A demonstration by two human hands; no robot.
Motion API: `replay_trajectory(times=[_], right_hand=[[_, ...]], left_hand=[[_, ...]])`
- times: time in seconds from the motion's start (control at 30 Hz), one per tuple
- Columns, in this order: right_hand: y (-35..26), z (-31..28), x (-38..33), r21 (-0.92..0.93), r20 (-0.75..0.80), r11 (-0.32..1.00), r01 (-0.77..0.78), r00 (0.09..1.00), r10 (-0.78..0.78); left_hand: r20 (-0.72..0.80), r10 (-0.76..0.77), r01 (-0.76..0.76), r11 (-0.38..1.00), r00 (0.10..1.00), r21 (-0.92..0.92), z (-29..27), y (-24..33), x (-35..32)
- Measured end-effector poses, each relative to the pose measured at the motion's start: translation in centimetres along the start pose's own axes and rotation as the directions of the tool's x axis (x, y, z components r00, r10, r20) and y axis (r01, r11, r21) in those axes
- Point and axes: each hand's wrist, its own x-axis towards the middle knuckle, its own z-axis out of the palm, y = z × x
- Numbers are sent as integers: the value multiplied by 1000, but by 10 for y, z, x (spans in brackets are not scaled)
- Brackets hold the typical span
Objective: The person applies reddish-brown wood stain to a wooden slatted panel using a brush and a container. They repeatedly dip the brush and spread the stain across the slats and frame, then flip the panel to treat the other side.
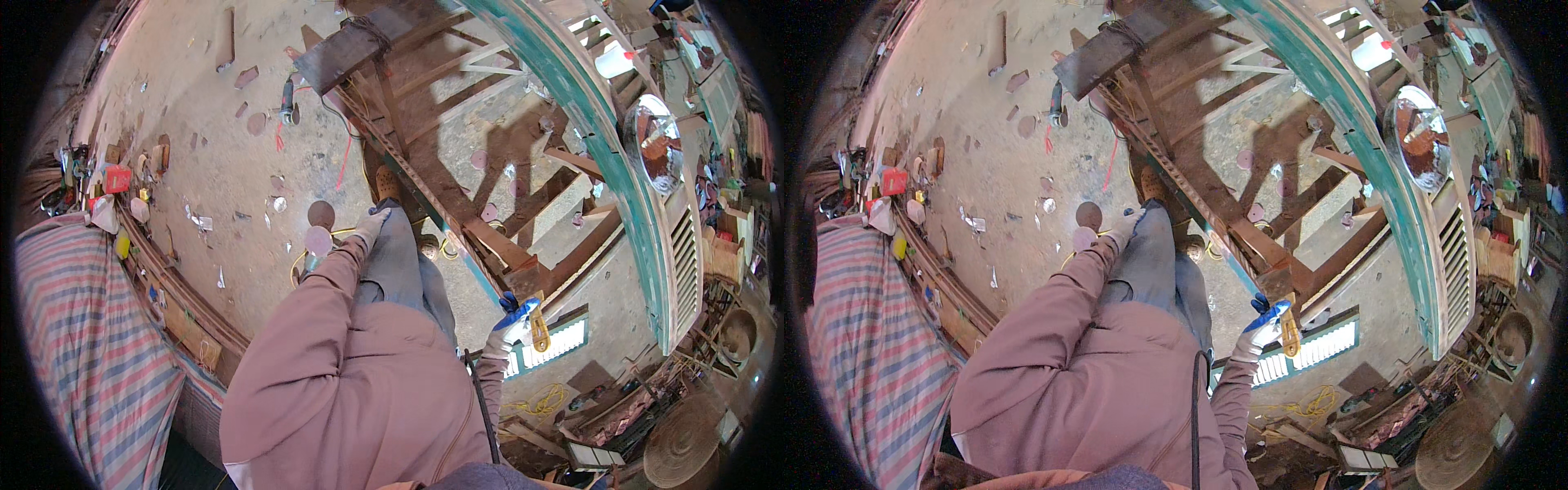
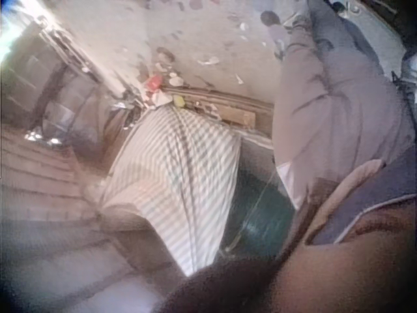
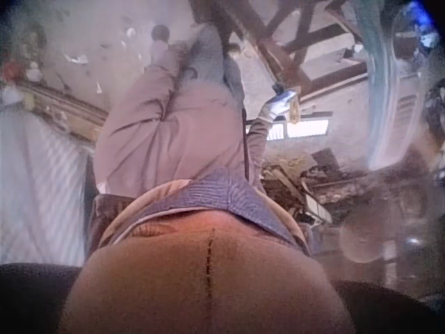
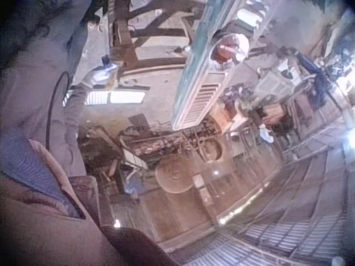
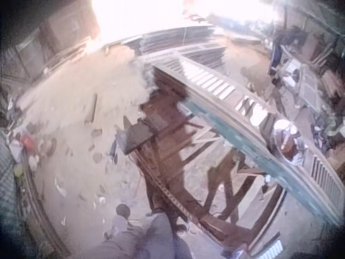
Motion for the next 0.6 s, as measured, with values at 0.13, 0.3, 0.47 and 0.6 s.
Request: replay_trajectory(times=[0.13,0.3,0.47,0.6], right_hand=[[10,-18,5,105,-64,994,26,998,-20],[16,-30,0,190,-115,981,42,993,-20],[19,-33,-5,225,-128,974,21,992,8],[41,-27,-2,190,-108,981,-24,993,45]], left_hand=[[114,155,-192,767,981,612,-38,-5,0],[195,229,-296,610,954,735,-50,9,-26],[-122,69,15,812,990,584,-45,-6,-21],[-42,87,-75,972,995,223,-28,9,-30]])
